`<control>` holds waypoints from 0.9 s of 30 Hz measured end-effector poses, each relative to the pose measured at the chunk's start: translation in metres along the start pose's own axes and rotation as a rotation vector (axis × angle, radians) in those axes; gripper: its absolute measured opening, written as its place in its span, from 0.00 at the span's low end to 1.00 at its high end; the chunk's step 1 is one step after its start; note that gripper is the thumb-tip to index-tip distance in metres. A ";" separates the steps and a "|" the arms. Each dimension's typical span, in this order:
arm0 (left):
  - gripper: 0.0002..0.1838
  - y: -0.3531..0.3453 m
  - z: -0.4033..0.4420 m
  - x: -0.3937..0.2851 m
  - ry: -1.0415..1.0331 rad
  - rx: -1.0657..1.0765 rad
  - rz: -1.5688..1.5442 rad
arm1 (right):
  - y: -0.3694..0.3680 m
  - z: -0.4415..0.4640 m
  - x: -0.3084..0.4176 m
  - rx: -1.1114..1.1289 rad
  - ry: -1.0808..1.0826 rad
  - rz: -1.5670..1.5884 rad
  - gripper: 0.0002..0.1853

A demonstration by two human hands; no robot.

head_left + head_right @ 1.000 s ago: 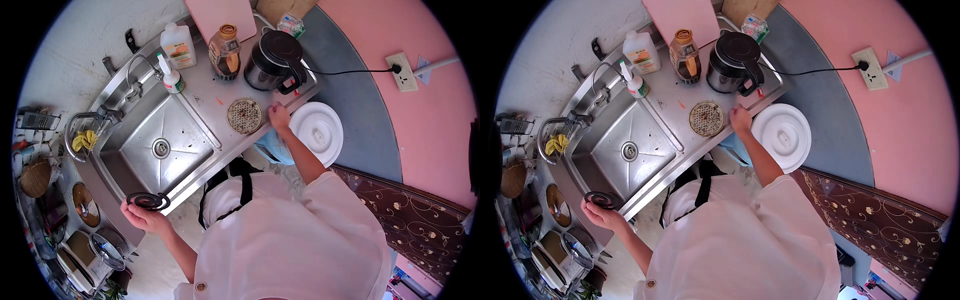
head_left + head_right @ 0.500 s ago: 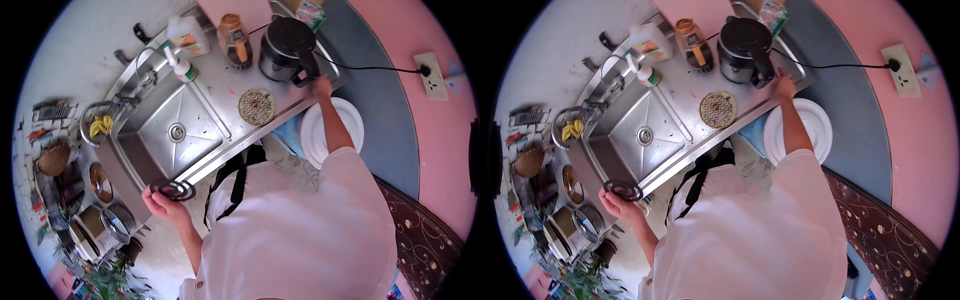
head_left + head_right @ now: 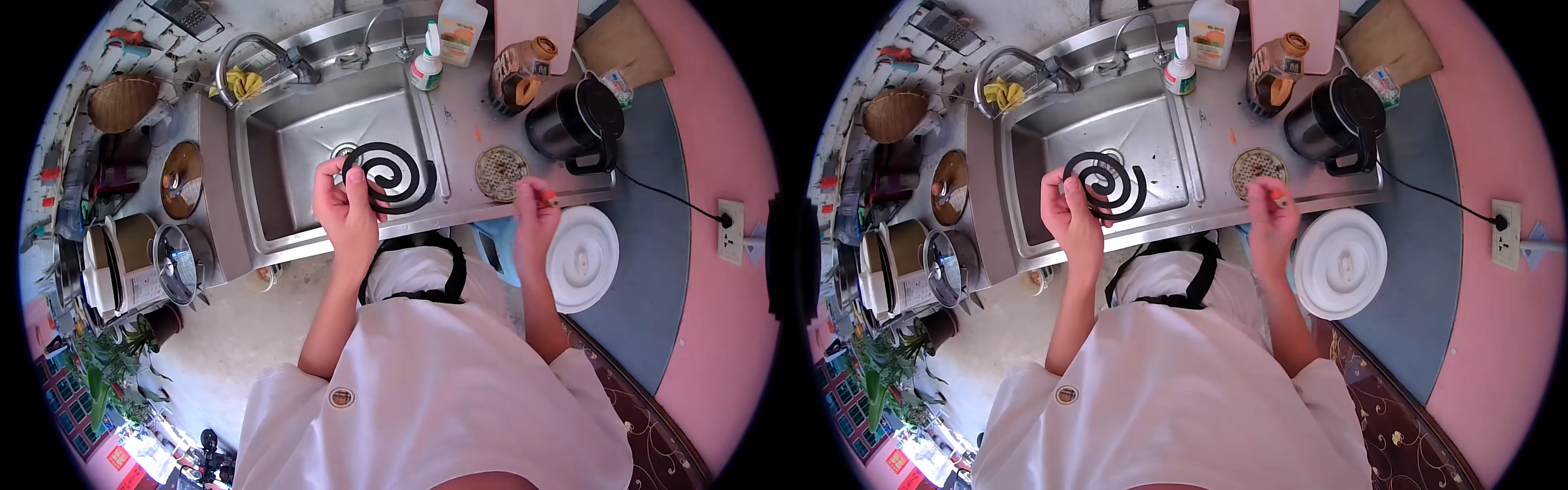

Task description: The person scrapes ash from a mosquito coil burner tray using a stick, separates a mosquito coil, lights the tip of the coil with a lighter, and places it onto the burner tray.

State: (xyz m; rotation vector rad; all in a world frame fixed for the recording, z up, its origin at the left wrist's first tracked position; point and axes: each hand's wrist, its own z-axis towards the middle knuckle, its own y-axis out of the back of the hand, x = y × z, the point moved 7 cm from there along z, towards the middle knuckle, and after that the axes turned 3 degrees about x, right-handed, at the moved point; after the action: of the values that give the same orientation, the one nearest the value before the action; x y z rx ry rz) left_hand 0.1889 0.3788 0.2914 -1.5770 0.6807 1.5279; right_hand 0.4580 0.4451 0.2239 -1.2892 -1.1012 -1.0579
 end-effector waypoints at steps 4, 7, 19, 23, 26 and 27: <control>0.10 0.017 0.007 -0.009 0.006 -0.037 -0.008 | -0.122 -0.033 0.031 0.269 -0.076 0.002 0.03; 0.11 0.037 0.007 -0.010 0.023 -0.077 -0.010 | -0.155 -0.041 0.036 0.287 -0.030 -0.016 0.04; 0.10 0.098 0.005 -0.007 0.131 -0.082 -0.030 | -0.214 -0.067 0.041 0.368 0.025 -0.117 0.05; 0.16 0.108 0.003 -0.012 0.118 0.006 0.107 | -0.224 -0.072 0.037 0.372 0.033 -0.119 0.05; 0.29 0.156 0.001 -0.009 0.364 0.297 0.204 | -0.225 -0.067 0.031 0.344 0.012 -0.110 0.05; 0.28 0.186 -0.009 -0.010 0.412 0.320 0.208 | -0.224 -0.066 0.028 0.331 -0.005 -0.095 0.06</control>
State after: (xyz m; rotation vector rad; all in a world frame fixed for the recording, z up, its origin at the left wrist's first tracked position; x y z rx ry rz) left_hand 0.0378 0.2732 0.2662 -1.6194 1.2864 1.1643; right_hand 0.2440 0.3767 0.2919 -0.9840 -1.2904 -0.8958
